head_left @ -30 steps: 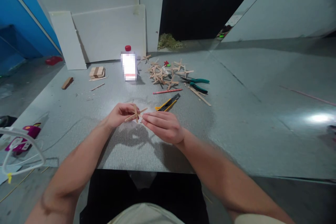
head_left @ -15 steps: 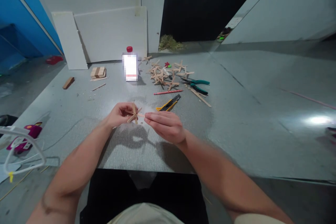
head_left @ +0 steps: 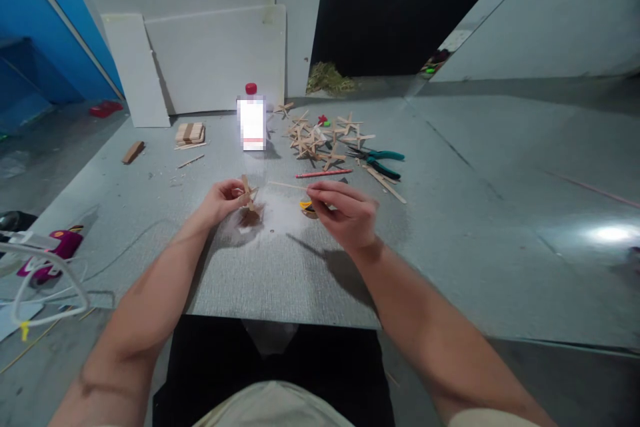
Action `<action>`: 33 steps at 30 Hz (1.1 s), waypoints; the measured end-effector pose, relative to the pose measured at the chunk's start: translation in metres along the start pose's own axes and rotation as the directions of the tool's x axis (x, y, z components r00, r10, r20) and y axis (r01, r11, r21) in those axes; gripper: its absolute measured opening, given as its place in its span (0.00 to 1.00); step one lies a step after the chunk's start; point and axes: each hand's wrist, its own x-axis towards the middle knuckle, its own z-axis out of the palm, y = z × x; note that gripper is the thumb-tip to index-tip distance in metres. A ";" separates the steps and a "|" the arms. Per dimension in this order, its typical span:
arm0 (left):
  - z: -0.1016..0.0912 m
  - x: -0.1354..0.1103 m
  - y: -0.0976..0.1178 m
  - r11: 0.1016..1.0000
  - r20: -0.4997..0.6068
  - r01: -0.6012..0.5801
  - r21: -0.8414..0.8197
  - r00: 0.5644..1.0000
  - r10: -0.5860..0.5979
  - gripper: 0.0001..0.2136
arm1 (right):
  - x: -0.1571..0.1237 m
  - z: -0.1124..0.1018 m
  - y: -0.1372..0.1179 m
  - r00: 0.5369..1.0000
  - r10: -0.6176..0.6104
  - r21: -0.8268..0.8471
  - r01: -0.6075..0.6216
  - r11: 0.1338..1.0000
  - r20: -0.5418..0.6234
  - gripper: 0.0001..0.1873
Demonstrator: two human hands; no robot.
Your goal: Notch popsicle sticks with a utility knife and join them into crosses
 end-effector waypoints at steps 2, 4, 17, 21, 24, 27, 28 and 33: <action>-0.005 0.005 -0.003 0.998 -0.040 0.030 0.063 0.999 -0.027 0.16 | -0.002 0.003 0.003 0.999 0.011 -0.003 -0.011 1.000 0.033 0.08; -0.008 0.011 -0.005 0.989 -0.085 0.053 0.140 0.996 -0.042 0.16 | -0.004 0.008 0.005 0.997 0.001 -0.005 -0.001 1.000 0.076 0.08; -0.002 0.027 0.000 0.752 -0.346 0.104 0.651 0.922 0.172 0.17 | -0.018 0.023 0.024 0.938 0.173 -0.046 -0.167 0.985 0.300 0.09; 0.000 0.017 0.004 0.680 -0.279 0.102 0.726 0.948 0.156 0.16 | -0.021 0.028 0.031 0.873 0.269 -0.103 -0.249 0.963 0.406 0.12; 0.005 0.011 0.005 0.626 -0.220 0.094 0.774 0.967 0.128 0.14 | -0.023 0.031 0.034 0.809 0.320 -0.145 -0.286 0.947 0.493 0.14; 0.009 0.009 0.006 0.571 -0.177 0.077 0.817 0.977 0.122 0.15 | -0.024 0.034 0.034 0.747 0.356 -0.183 -0.307 0.934 0.561 0.14; 0.010 0.009 0.006 0.555 -0.168 0.069 0.829 0.977 0.131 0.15 | -0.025 0.034 0.034 0.731 0.365 -0.193 -0.312 0.930 0.577 0.15; 0.005 0.013 0.004 0.493 -0.135 0.026 0.869 0.973 0.188 0.15 | -0.024 0.035 0.033 0.677 0.385 -0.220 -0.321 0.921 0.627 0.15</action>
